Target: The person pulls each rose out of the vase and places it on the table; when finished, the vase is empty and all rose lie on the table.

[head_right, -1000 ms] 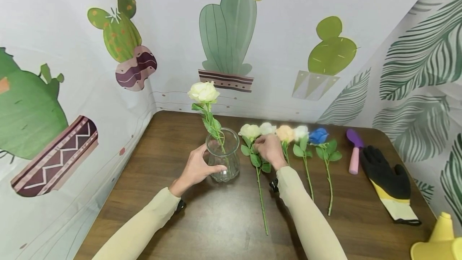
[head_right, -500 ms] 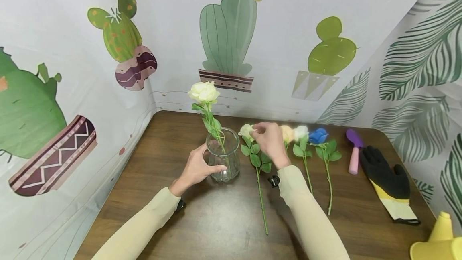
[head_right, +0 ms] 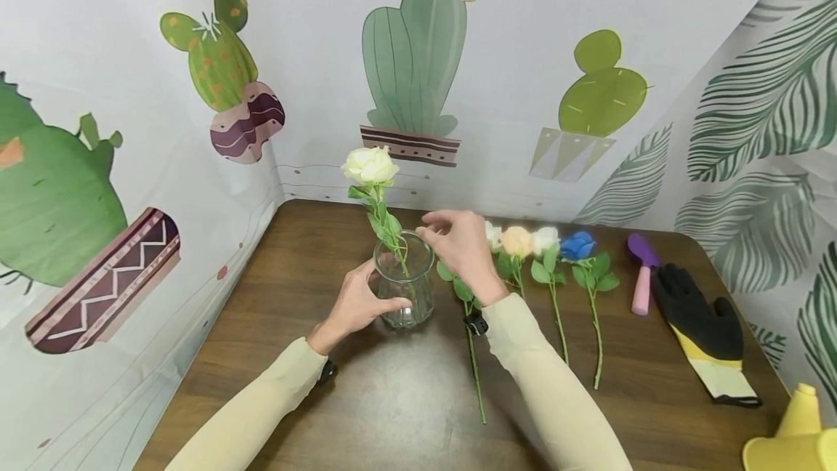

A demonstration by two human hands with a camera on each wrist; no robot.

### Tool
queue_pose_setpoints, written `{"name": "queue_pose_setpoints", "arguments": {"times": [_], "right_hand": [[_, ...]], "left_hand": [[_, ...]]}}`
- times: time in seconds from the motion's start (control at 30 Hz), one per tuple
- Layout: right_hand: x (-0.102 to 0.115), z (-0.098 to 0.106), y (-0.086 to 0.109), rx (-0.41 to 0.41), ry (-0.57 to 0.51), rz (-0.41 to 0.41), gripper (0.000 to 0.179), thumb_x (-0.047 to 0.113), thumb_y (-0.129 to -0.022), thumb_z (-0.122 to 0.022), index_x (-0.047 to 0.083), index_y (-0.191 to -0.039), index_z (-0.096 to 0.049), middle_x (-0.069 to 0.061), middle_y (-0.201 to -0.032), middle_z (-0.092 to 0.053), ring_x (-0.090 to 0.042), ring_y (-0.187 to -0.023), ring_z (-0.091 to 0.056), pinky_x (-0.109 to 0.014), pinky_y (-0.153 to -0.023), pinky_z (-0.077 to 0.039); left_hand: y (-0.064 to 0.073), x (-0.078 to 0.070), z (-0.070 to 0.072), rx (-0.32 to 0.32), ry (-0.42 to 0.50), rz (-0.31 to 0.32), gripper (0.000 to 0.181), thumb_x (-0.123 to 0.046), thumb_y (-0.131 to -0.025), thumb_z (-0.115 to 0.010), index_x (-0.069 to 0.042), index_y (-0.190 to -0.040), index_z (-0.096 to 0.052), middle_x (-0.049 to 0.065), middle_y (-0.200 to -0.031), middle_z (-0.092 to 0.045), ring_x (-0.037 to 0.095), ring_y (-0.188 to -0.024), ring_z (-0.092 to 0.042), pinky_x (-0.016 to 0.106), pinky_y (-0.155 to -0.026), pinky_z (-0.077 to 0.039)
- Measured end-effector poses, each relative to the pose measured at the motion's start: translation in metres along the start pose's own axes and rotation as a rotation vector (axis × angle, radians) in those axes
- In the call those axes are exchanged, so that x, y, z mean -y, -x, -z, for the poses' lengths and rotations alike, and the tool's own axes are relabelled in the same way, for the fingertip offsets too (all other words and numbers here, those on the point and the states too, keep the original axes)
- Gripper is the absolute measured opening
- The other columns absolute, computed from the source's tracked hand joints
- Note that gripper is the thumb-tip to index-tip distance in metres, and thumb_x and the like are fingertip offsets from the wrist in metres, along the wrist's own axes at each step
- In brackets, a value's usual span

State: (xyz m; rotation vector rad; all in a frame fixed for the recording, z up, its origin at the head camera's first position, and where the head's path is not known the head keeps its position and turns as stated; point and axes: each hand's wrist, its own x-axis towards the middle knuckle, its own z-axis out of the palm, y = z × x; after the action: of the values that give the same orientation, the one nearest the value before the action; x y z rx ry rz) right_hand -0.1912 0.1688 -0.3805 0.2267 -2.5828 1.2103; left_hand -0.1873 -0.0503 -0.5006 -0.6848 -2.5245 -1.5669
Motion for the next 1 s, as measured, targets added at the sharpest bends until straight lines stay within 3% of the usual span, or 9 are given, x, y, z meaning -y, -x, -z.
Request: {"name": "queue_pose_setpoints", "arguments": {"times": [0.27, 0.43, 1.0], "right_hand": [[0.02, -0.015, -0.007, 0.013, -0.029, 0.044, 0.022, 0.014, -0.093, -0.086, 0.002, -0.112, -0.085, -0.015, -0.091, -0.084, -0.028, -0.079, -0.08, -0.033, -0.067, -0.062], [0.029, -0.02, -0.011, 0.035, -0.027, 0.052, 0.021, 0.014, -0.094, -0.084, 0.003, -0.112, -0.085, -0.013, -0.091, -0.084, -0.027, -0.078, -0.079, -0.029, -0.064, -0.059], [0.033, -0.031, -0.019, 0.053, 0.012, 0.057, 0.013, 0.014, -0.096, -0.082, 0.005, -0.105, -0.087, -0.012, -0.095, -0.086, -0.024, -0.08, -0.08, -0.029, -0.066, -0.059]], "left_hand": [[0.0, 0.001, 0.0, 0.007, -0.008, 0.012, 0.084, -0.029, -0.075, -0.103, -0.007, -0.146, -0.065, 0.013, -0.138, -0.076, 0.031, -0.13, -0.071, 0.054, -0.113, -0.058], [-0.001, 0.001, -0.001, 0.005, -0.028, 0.015, 0.083, -0.03, -0.075, -0.103, -0.009, -0.146, -0.065, 0.011, -0.138, -0.075, 0.029, -0.131, -0.071, 0.051, -0.114, -0.057], [-0.001, 0.0, 0.001, 0.002, -0.051, -0.001, 0.082, -0.033, -0.074, -0.103, -0.009, -0.144, -0.066, 0.009, -0.137, -0.076, 0.027, -0.129, -0.072, 0.049, -0.114, -0.058]]}}
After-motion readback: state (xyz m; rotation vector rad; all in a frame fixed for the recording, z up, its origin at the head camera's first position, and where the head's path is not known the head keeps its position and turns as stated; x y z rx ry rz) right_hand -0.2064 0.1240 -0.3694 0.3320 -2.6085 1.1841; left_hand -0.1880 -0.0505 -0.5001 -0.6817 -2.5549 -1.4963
